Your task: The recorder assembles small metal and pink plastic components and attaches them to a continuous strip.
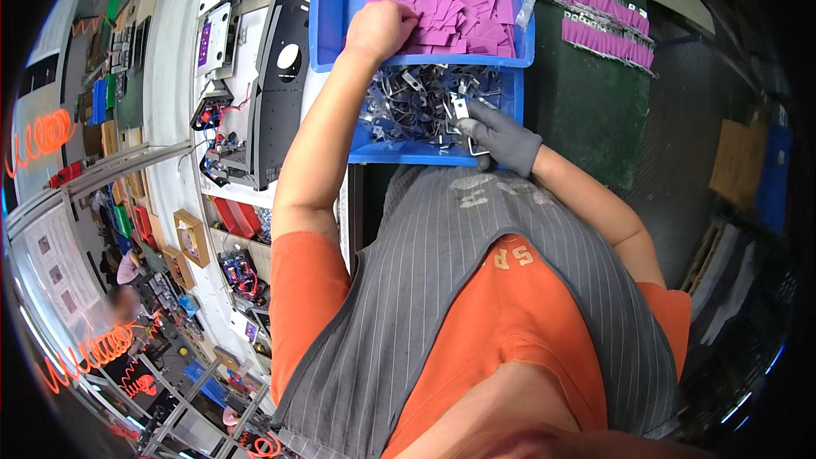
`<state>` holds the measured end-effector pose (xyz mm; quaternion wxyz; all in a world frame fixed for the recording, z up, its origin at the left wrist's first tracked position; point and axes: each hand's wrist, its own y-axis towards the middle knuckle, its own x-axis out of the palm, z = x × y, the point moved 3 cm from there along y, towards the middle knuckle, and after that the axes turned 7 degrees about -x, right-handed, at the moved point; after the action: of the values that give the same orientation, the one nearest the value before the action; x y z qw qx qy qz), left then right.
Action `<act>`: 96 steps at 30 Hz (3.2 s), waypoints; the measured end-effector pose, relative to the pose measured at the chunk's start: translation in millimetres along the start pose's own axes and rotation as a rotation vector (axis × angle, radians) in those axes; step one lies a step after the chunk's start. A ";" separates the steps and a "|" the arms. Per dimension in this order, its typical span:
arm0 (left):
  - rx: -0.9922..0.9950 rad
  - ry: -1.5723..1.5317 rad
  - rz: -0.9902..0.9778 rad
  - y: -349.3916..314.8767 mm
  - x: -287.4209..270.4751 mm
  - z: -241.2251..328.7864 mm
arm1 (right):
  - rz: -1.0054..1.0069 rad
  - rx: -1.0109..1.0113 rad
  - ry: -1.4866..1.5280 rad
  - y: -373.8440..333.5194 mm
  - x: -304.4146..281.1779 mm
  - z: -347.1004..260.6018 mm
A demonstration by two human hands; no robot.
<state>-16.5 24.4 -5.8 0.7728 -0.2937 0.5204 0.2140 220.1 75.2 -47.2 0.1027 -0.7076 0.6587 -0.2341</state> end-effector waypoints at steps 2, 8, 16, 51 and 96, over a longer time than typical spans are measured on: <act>-0.074 -0.072 0.103 -1.3 -3.6 -7.7 | 0.087 -0.139 -0.060 -8.1 3.9 -11.3; -0.227 -0.975 0.164 -13.5 -17.1 -21.8 | -0.094 -0.039 -0.025 -27.2 -7.9 -19.3; -0.268 -1.481 -0.005 -83.2 -14.3 14.4 | 0.070 -0.260 -0.047 -56.7 -21.8 -60.9; 0.593 -0.493 0.098 -137.1 -29.4 88.1 | -0.004 -0.612 -0.452 -76.4 -53.1 -117.0; 0.038 -0.402 0.072 -151.4 94.4 23.1 | 0.555 0.197 -1.689 104.8 -15.8 47.8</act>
<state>130.2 -69.1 -52.1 0.8583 -0.2117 0.3698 0.2861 149.4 71.2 -139.4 0.6666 -0.4473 0.4879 0.3429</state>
